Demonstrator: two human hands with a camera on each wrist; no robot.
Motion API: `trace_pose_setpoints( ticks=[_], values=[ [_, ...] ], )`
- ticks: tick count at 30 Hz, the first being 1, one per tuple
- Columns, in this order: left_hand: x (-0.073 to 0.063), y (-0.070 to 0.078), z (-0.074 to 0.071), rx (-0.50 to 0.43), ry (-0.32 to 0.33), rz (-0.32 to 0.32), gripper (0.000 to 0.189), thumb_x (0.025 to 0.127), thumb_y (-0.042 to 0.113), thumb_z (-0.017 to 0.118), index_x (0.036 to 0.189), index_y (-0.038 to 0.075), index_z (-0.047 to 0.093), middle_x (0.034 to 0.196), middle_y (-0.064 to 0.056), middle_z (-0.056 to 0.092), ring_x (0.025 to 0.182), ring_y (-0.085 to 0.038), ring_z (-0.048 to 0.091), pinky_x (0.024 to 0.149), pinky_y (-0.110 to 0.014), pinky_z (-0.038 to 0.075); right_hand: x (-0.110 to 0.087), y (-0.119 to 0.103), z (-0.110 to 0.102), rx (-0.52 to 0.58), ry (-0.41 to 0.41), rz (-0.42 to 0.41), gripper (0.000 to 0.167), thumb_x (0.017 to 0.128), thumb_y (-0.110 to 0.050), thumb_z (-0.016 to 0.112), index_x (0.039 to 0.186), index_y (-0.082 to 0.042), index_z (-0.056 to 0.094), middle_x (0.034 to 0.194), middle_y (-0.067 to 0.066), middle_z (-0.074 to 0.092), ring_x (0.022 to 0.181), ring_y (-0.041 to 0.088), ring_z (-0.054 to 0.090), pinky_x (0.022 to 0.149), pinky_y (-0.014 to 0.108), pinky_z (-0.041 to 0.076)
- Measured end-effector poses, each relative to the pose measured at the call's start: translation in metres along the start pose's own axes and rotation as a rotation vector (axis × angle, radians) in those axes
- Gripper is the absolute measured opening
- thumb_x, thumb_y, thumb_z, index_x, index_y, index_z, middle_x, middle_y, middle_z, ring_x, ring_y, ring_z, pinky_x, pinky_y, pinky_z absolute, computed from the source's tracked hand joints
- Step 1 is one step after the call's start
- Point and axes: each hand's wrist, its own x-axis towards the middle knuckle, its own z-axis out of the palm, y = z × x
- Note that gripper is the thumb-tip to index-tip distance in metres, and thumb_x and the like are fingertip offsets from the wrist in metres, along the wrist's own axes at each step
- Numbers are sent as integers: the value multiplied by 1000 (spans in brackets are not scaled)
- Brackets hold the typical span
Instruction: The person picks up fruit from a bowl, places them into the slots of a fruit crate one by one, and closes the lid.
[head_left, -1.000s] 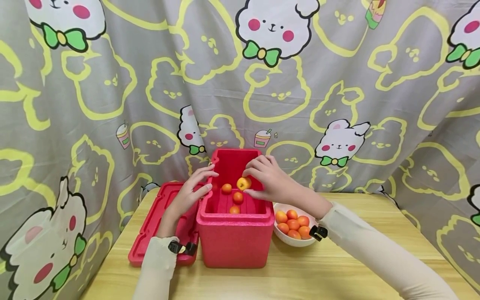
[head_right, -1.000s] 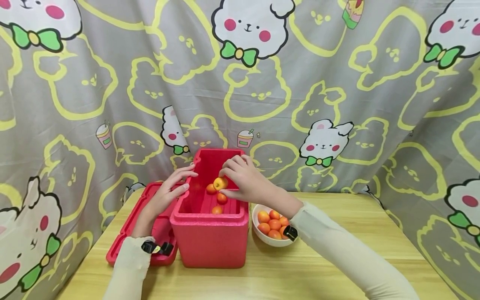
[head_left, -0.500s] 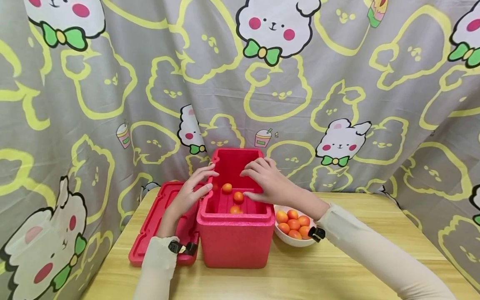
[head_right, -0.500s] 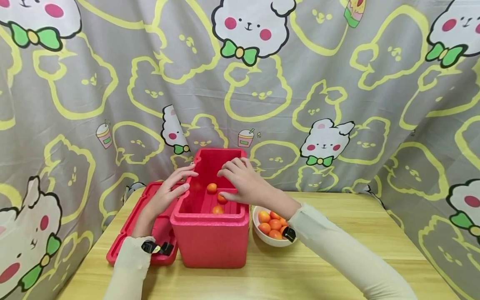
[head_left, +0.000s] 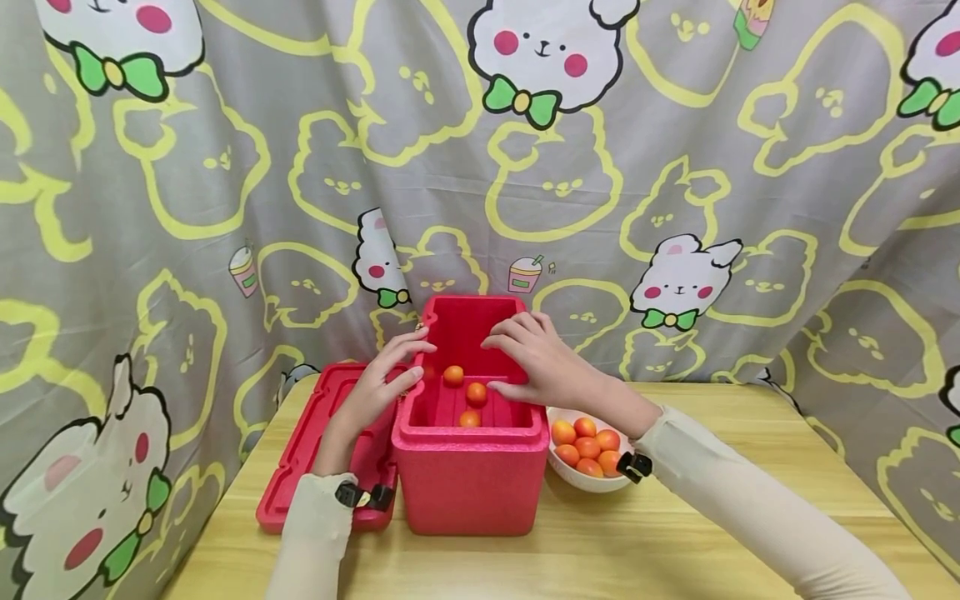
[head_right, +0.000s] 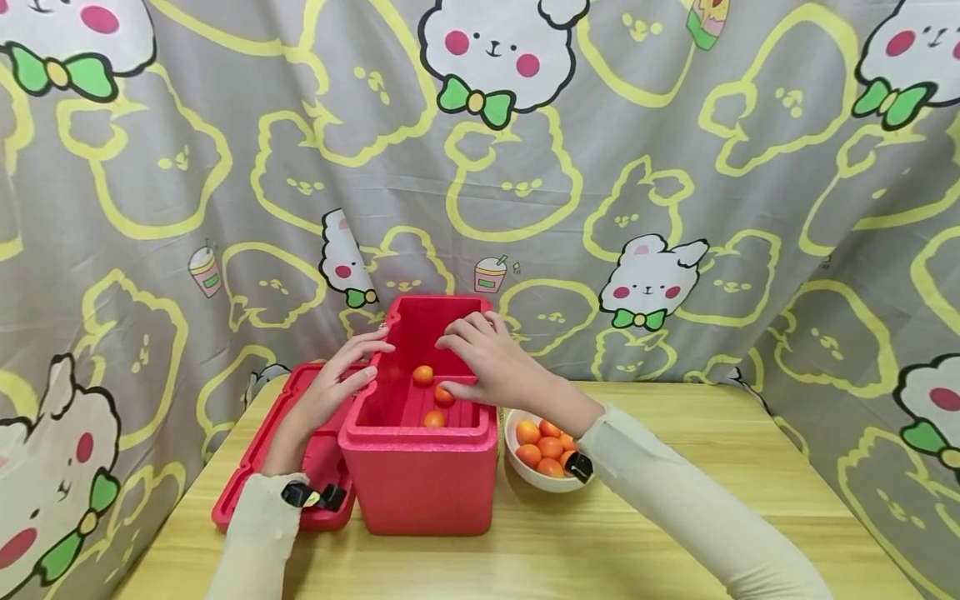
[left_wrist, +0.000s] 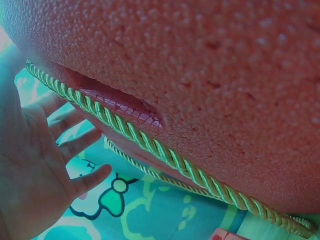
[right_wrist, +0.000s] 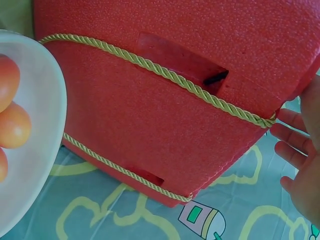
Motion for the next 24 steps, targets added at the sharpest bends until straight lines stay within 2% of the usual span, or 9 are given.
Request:
trace_pose_setpoints(
  ticks=[5, 14, 24],
  values=[
    [0, 0, -1, 0, -3, 9, 42, 97, 21, 61, 139, 16, 59, 162, -7, 38, 146, -31, 38, 102, -62, 51, -1, 1, 0, 8, 18, 13, 47, 82, -32, 83, 120, -10, 65, 122, 6, 62, 117, 23, 51, 102, 51, 38],
    [-1, -2, 0, 5, 4, 2, 43, 97, 24, 63, 139, 17, 58, 163, -4, 37, 147, -27, 37, 102, -53, 54, -6, 5, -4, 21, 40, 44, 50, 80, -30, 85, 120, -9, 65, 123, 8, 63, 118, 24, 53, 103, 52, 37],
    [-1, -1, 0, -8, -1, -3, 44, 96, 25, 64, 139, 18, 58, 163, -3, 37, 147, -27, 37, 100, -53, 55, -22, 17, -10, 38, 72, 130, 47, 82, -30, 81, 121, -8, 67, 126, 10, 63, 116, 25, 51, 100, 52, 34]
  ],
)
